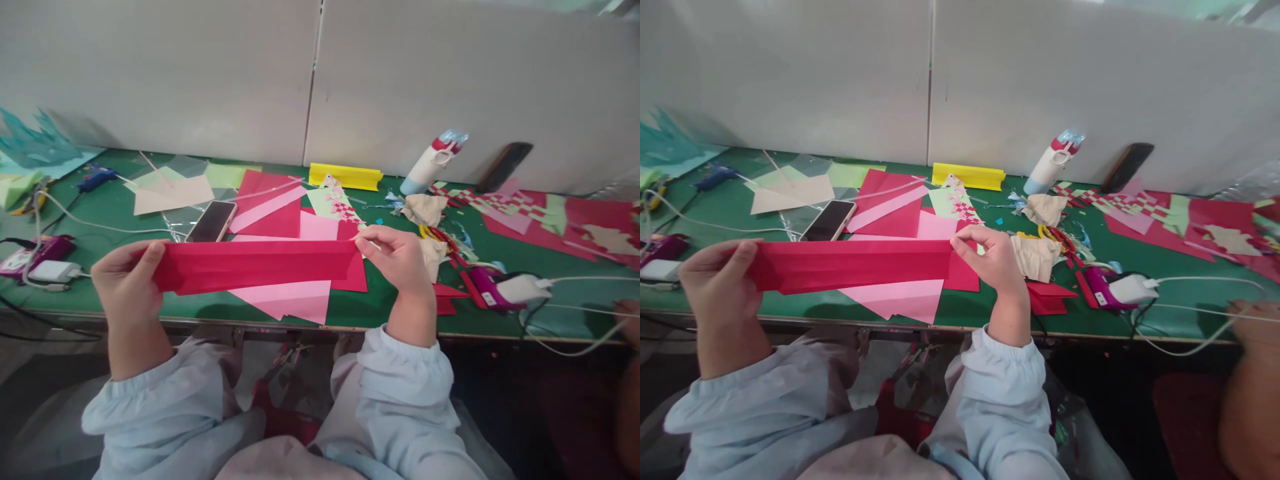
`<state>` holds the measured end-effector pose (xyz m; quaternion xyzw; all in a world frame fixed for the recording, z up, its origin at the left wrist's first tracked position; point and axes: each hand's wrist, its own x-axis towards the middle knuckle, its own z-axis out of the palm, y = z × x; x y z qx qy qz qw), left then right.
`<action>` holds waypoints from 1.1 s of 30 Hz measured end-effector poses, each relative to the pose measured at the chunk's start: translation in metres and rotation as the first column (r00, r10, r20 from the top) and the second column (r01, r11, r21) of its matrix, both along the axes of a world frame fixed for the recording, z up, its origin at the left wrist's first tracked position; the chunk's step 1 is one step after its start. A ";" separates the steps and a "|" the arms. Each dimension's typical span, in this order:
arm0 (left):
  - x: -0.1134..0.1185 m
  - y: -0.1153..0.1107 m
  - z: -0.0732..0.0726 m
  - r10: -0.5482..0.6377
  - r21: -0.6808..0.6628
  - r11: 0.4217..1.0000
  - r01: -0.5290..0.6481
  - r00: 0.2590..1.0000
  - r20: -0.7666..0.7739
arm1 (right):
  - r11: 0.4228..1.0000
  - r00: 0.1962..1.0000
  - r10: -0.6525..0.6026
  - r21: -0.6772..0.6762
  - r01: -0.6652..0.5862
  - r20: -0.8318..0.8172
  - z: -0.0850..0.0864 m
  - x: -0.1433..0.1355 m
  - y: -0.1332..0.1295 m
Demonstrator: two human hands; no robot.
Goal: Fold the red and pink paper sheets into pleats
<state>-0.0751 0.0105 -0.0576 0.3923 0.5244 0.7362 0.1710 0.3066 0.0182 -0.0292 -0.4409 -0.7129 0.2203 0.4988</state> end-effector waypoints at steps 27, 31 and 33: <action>0.005 0.005 -0.002 -0.018 -0.041 0.999 0.021 0.997 0.070 | 1.000 0.999 0.029 -0.012 -0.029 0.018 0.003 -0.004 -0.003; 0.004 0.004 -0.001 -0.031 -0.060 0.998 0.037 0.995 0.098 | 1.000 1.000 0.011 -0.002 -0.011 -0.002 0.001 -0.004 -0.003; 0.004 0.004 0.000 -0.033 -0.064 0.997 0.040 0.994 0.108 | 1.000 1.000 0.015 0.008 -0.015 -0.011 0.000 -0.004 -0.003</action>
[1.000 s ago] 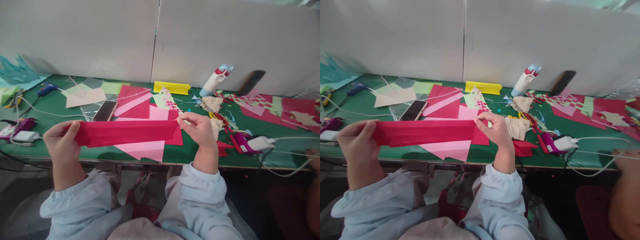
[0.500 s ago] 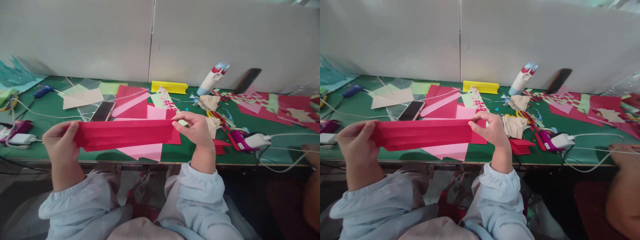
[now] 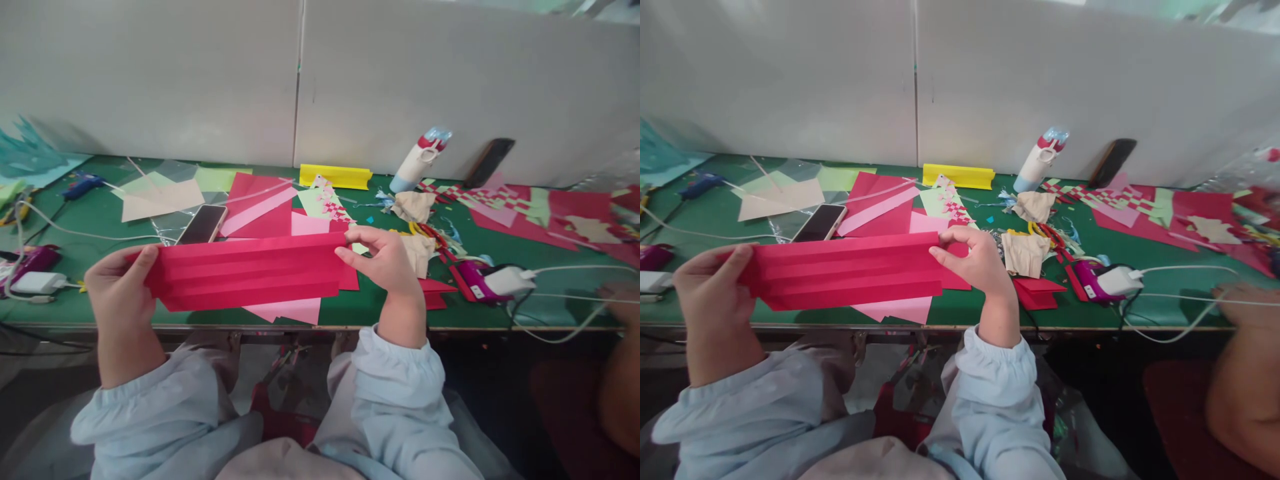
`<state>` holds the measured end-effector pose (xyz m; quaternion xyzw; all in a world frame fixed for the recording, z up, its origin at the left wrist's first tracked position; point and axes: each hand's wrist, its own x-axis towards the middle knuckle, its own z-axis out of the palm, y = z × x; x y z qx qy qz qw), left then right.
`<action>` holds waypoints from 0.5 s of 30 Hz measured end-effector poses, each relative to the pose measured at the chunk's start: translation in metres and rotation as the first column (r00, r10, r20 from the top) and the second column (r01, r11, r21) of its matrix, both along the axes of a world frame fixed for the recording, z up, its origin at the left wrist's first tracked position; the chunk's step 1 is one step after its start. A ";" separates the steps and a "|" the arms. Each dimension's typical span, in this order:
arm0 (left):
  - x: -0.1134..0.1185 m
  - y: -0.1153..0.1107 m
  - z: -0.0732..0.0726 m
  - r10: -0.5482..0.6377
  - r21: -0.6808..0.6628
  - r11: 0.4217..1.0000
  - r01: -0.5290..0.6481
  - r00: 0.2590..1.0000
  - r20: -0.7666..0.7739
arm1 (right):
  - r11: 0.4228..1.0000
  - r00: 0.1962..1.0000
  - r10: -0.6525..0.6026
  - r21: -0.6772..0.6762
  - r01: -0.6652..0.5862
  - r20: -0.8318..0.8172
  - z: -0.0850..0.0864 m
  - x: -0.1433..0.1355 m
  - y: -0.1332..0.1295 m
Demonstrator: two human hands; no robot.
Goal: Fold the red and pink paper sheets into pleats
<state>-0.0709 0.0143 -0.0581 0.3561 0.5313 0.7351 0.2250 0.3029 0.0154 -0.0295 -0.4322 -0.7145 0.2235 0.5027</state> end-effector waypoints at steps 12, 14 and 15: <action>-0.003 -0.002 0.001 -0.047 0.071 0.996 0.050 0.998 -0.039 | 0.999 1.000 0.012 0.042 -0.014 0.026 -0.001 0.004 -0.002; -0.005 -0.001 0.000 -0.052 0.101 0.993 0.055 0.998 -0.039 | 0.998 1.000 0.018 0.059 -0.019 0.017 -0.003 0.004 -0.002; -0.006 -0.001 0.000 -0.050 0.118 0.992 0.054 0.998 -0.037 | 0.998 1.000 0.019 0.063 -0.020 0.012 -0.003 0.004 -0.002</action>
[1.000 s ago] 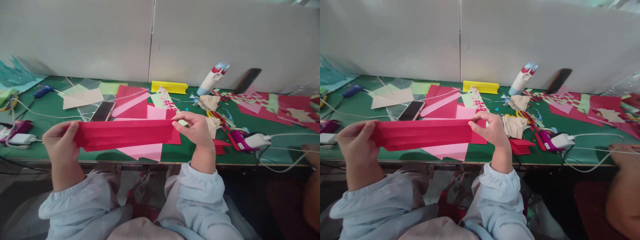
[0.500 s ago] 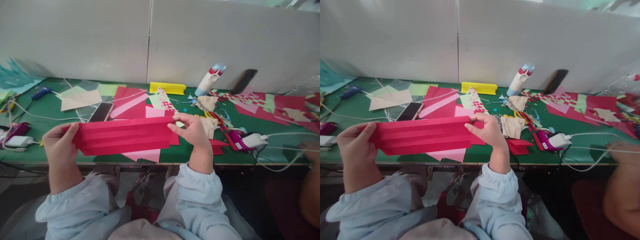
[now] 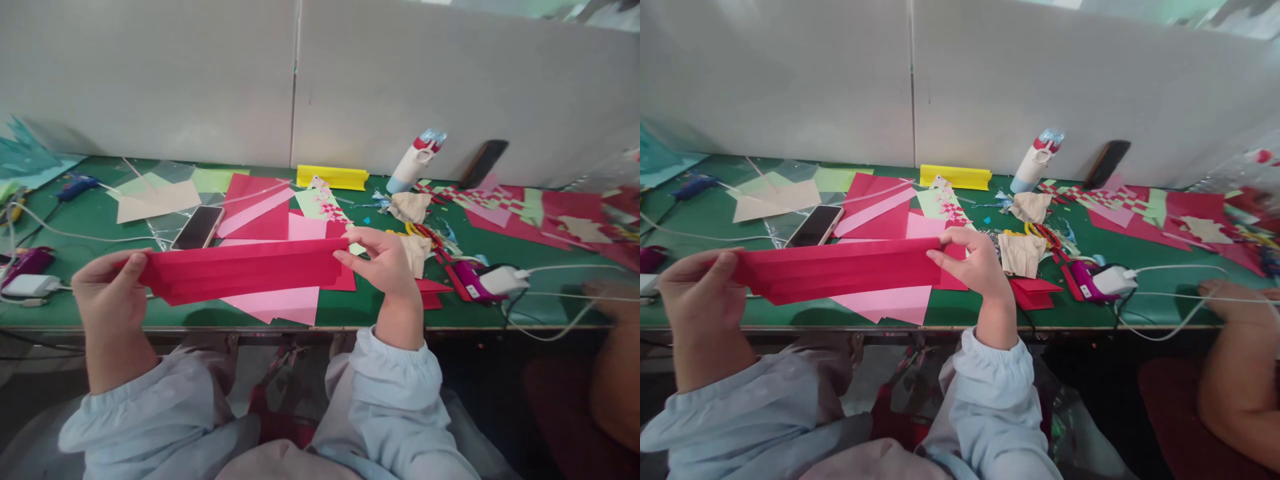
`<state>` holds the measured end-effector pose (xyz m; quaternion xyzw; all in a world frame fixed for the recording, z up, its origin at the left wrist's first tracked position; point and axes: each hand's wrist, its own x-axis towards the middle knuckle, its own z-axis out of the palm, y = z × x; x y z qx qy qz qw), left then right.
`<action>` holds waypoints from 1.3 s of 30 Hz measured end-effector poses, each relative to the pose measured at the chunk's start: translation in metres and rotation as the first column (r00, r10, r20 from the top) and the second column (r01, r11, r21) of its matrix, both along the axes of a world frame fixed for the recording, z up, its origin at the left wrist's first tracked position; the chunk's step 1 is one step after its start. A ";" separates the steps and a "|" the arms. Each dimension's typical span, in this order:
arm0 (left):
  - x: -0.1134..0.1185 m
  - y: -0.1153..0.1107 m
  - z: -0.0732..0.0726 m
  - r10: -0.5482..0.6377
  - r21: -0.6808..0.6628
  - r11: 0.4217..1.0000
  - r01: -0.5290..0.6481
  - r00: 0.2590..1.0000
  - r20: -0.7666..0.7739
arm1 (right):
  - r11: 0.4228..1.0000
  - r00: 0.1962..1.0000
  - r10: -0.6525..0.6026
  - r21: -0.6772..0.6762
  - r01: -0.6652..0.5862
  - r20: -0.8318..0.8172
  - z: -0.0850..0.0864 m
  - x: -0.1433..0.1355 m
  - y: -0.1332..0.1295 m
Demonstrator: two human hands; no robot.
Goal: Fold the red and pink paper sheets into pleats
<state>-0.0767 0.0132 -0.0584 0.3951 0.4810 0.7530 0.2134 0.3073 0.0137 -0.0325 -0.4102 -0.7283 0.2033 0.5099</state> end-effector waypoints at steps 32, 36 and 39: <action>0.001 -0.009 0.003 0.117 0.132 0.986 -0.100 0.985 -0.128 | 0.998 0.998 -0.055 0.011 0.055 -0.015 0.007 -0.008 -0.003; 0.005 -0.011 0.007 0.113 0.094 0.990 -0.102 0.986 -0.120 | 0.996 0.996 -0.085 0.004 0.085 0.032 0.007 -0.009 -0.003; 0.006 -0.013 0.009 0.109 0.066 0.993 -0.103 0.989 -0.100 | 0.996 0.995 -0.089 0.009 0.089 0.053 0.008 -0.009 -0.003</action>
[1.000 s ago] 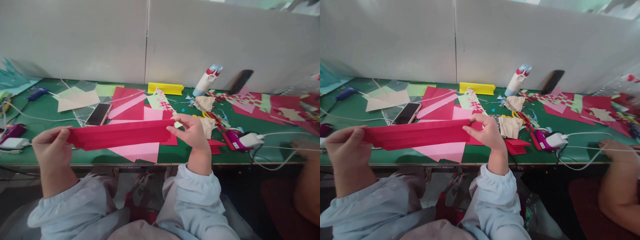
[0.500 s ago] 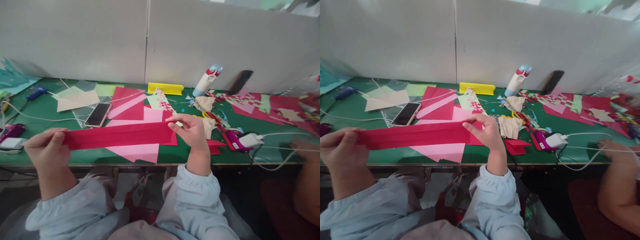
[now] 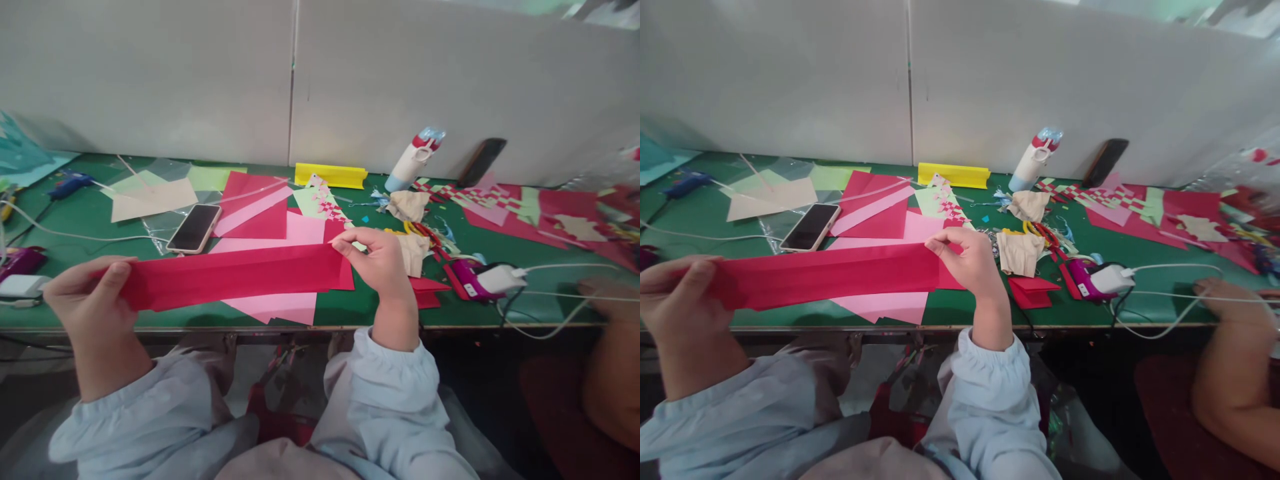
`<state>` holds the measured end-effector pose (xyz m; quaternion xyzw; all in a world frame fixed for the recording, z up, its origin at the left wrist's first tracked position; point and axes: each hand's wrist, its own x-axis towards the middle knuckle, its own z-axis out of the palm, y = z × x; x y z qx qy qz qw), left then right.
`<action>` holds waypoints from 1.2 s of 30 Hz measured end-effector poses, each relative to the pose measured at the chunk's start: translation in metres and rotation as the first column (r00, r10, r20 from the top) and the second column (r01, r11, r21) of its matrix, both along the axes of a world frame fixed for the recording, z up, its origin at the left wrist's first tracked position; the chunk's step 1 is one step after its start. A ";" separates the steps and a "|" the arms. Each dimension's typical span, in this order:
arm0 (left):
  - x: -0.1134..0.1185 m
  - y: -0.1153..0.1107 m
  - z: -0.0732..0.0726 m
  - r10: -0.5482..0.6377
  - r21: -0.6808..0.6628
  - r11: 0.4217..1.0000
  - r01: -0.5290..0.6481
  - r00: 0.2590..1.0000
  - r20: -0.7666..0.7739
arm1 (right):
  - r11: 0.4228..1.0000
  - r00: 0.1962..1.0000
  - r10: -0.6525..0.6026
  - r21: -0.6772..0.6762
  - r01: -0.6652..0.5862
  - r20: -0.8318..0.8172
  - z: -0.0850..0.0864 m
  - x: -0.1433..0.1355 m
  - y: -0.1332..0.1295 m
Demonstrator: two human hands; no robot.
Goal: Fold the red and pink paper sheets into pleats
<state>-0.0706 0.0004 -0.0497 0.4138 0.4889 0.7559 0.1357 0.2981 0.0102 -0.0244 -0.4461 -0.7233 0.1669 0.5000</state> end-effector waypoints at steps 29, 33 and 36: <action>0.006 0.007 -0.009 0.011 -0.117 0.993 -0.010 1.000 0.013 | 0.978 0.989 0.007 -0.207 -0.038 -0.148 -0.011 0.005 0.010; 0.006 0.007 -0.009 -0.009 -0.053 0.999 0.008 1.000 -0.008 | 0.975 0.985 0.020 -0.216 -0.058 -0.173 -0.010 0.000 0.009; 0.006 0.007 -0.008 -0.040 0.001 0.999 0.040 0.998 -0.038 | 0.974 0.985 0.017 -0.221 -0.055 -0.170 -0.007 -0.004 0.008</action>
